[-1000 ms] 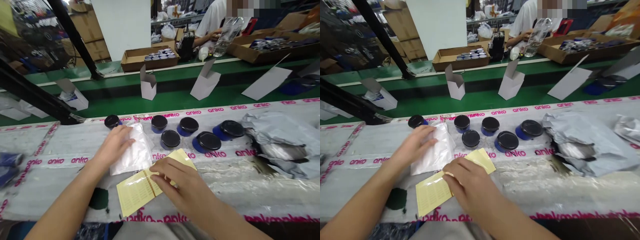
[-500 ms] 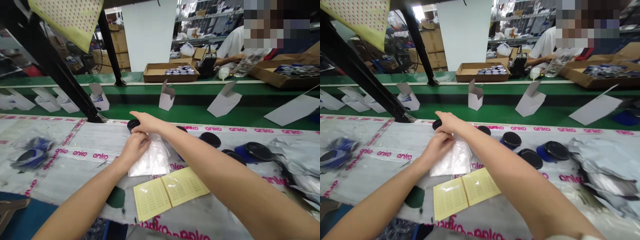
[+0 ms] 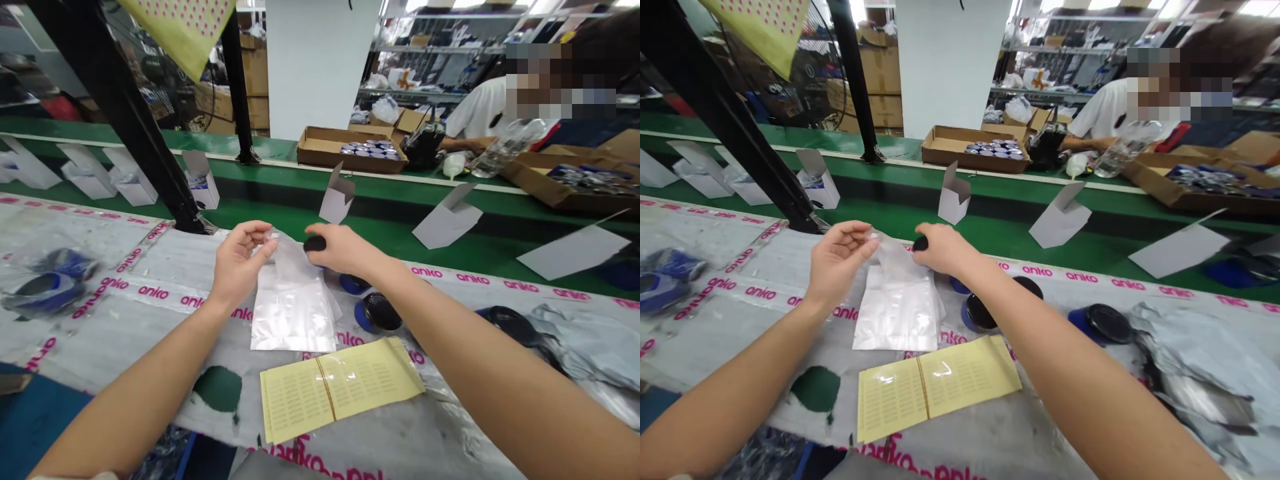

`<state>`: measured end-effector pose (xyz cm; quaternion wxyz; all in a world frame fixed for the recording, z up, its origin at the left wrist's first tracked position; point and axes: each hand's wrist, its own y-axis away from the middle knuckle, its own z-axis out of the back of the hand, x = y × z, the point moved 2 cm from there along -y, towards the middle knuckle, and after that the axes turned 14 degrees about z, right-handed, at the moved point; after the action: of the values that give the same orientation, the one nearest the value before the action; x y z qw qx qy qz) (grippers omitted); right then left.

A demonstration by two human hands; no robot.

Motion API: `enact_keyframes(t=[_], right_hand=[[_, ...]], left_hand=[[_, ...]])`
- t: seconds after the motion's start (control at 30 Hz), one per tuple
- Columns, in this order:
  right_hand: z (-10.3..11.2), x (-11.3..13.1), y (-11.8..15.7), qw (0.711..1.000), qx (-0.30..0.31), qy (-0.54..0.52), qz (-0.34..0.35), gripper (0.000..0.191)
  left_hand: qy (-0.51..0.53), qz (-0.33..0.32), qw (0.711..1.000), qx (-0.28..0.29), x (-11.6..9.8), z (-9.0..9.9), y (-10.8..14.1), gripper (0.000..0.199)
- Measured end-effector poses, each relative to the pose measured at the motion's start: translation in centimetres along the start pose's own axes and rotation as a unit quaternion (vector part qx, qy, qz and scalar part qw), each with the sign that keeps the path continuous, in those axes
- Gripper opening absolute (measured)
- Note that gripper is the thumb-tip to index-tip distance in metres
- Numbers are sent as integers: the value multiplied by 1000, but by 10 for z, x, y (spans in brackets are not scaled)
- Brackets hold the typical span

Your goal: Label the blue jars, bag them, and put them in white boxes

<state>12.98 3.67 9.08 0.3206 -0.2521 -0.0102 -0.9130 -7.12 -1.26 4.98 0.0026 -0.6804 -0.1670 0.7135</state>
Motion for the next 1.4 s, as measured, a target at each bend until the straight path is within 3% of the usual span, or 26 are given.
enact_keyframes(t=[0.1,0.17,0.23,0.3,0.4,0.47,0.57,0.67,0.77,0.83,0.9,0.93,1.0,1.1,1.23,1.33,1.4], right_hand=[[-2,-11,9,999,22,-29,9,53],[2,-8,11,999,5,-44,16,52],[7,4,10,991,-57,-115,31,43],[9,21,7,965,-104,-230,65,44],[6,42,0,935,-86,-327,106,52],[6,44,-3,932,-84,-339,92,41],[11,36,-6,928,-81,-356,67,28],[18,28,-9,934,-48,-345,77,31],[19,25,-11,952,-47,-288,91,32],[18,28,-9,969,-139,-170,116,27],[15,37,-2,950,-262,-36,165,16],[11,43,1,938,-289,5,191,12],[-1,54,5,942,-248,5,225,13],[-14,62,6,968,-124,-87,198,8],[-8,60,4,972,-113,-133,160,20],[-5,59,4,969,-86,-157,168,5],[-9,61,5,971,-57,-157,174,12]], left_hand=[[99,31,994,-36,-7,4,-4,40],[127,48,990,-38,-10,3,-3,44],[141,62,988,-29,-13,2,1,46],[143,71,987,-19,-17,1,4,48],[139,73,988,-12,-22,4,4,50],[134,99,986,17,-25,8,2,53],[89,197,965,149,-25,12,-3,48],[35,254,929,268,-21,14,-2,28],[27,251,932,261,-17,14,-3,31],[41,246,943,221,-15,15,-4,35],[65,243,951,180,-13,15,-5,39],[78,243,953,166,-13,14,-5,42],[102,251,949,160,-12,13,-5,45],[131,283,935,170,-9,12,-5,50],[141,302,922,196,-4,14,-8,54],[145,310,914,220,-1,14,-8,53],[148,324,906,228,1,13,-7,54]])
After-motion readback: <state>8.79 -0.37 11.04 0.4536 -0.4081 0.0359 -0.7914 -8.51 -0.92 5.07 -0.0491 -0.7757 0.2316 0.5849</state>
